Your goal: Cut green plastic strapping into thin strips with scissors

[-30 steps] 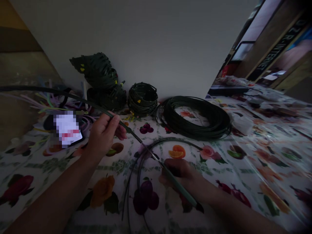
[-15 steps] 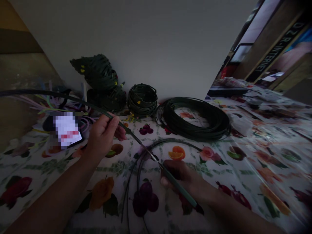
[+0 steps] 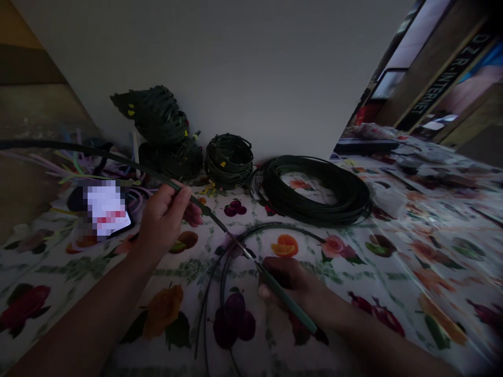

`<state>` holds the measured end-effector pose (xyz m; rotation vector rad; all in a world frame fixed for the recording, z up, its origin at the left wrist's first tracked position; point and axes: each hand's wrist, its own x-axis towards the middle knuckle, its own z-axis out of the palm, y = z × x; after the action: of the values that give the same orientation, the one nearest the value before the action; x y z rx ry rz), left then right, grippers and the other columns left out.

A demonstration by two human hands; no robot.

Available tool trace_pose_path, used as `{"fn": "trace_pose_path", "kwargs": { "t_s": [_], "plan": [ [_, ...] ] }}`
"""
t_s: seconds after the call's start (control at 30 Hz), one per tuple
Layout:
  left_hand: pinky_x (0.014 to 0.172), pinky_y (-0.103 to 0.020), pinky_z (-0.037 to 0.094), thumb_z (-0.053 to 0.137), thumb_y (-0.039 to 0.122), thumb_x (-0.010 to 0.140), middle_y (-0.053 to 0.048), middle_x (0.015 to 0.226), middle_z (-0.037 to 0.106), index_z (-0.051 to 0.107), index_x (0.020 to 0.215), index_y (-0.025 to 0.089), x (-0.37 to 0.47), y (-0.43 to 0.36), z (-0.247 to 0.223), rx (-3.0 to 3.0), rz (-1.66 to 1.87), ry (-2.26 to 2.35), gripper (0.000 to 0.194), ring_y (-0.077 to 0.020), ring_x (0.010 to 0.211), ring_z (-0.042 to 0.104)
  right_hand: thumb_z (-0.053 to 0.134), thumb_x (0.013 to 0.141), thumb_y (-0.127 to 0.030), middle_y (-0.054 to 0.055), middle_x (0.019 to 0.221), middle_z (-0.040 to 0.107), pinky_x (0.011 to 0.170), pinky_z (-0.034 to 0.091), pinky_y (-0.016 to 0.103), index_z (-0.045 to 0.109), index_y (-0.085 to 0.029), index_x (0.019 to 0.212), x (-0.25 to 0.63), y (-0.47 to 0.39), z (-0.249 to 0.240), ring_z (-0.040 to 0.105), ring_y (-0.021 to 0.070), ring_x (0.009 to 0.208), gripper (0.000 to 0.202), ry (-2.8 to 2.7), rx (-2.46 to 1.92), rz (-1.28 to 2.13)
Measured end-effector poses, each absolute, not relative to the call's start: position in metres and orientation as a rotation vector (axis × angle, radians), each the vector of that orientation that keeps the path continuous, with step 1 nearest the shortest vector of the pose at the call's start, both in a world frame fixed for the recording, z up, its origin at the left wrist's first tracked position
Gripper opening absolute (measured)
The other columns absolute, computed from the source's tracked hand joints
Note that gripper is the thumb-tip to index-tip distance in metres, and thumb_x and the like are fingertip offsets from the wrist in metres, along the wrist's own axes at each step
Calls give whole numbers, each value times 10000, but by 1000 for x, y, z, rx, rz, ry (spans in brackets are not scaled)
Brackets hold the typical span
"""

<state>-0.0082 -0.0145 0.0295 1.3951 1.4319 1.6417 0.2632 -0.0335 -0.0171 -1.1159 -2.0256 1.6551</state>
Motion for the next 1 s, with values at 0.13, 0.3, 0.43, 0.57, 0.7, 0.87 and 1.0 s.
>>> {"fn": "trace_pose_path", "kwargs": {
  "t_s": [0.13,0.3,0.43,0.57,0.7,0.87,1.0],
  "plan": [
    [445,-237,524,587,314,899,36,550,632,545,802,216,-7,-15,30,1400,1633,1435,143,-125,440,603,662,840,-357,-43,674,455,529,303,225,509,-172,748,263,-33,-18,414,97,617,257,-2007,-1091,1672],
    [437,-237,517,597,320,890,42,541,629,546,804,217,-5,-15,30,1368,1649,1425,143,-124,426,595,657,839,-351,-33,683,500,528,321,227,542,-171,771,263,-34,-16,456,109,625,224,-2014,-1120,1674],
    [451,-238,525,596,330,891,39,547,634,544,813,207,-4,-15,29,1362,1666,1432,154,-122,435,600,665,840,-355,-34,693,506,545,338,228,536,-171,772,263,-35,-15,462,111,637,235,-2040,-1121,1634],
    [449,-233,524,593,350,894,41,552,641,541,831,205,-4,-15,29,1346,1655,1448,167,-124,434,608,672,844,-378,-34,691,503,533,336,225,528,-175,781,262,-35,-15,458,105,627,257,-2018,-1124,1643],
    [439,-227,520,581,338,901,40,554,645,538,825,206,-4,-15,28,1329,1654,1459,159,-124,427,610,662,850,-400,-29,683,502,527,333,230,523,-172,767,261,-35,-13,451,104,618,280,-2028,-1127,1626],
    [436,-236,524,577,329,905,34,567,650,535,815,212,-4,-15,29,1349,1628,1439,154,-130,434,615,647,861,-432,-30,671,497,504,323,229,532,-171,777,262,-35,-12,458,106,600,298,-1994,-1135,1672],
    [451,-232,526,579,316,904,35,555,639,538,815,211,-4,-15,30,1365,1631,1455,143,-126,438,611,661,851,-409,-35,674,490,522,333,227,528,-169,770,261,-35,-12,456,102,606,286,-1986,-1119,1685]
  ]
}}
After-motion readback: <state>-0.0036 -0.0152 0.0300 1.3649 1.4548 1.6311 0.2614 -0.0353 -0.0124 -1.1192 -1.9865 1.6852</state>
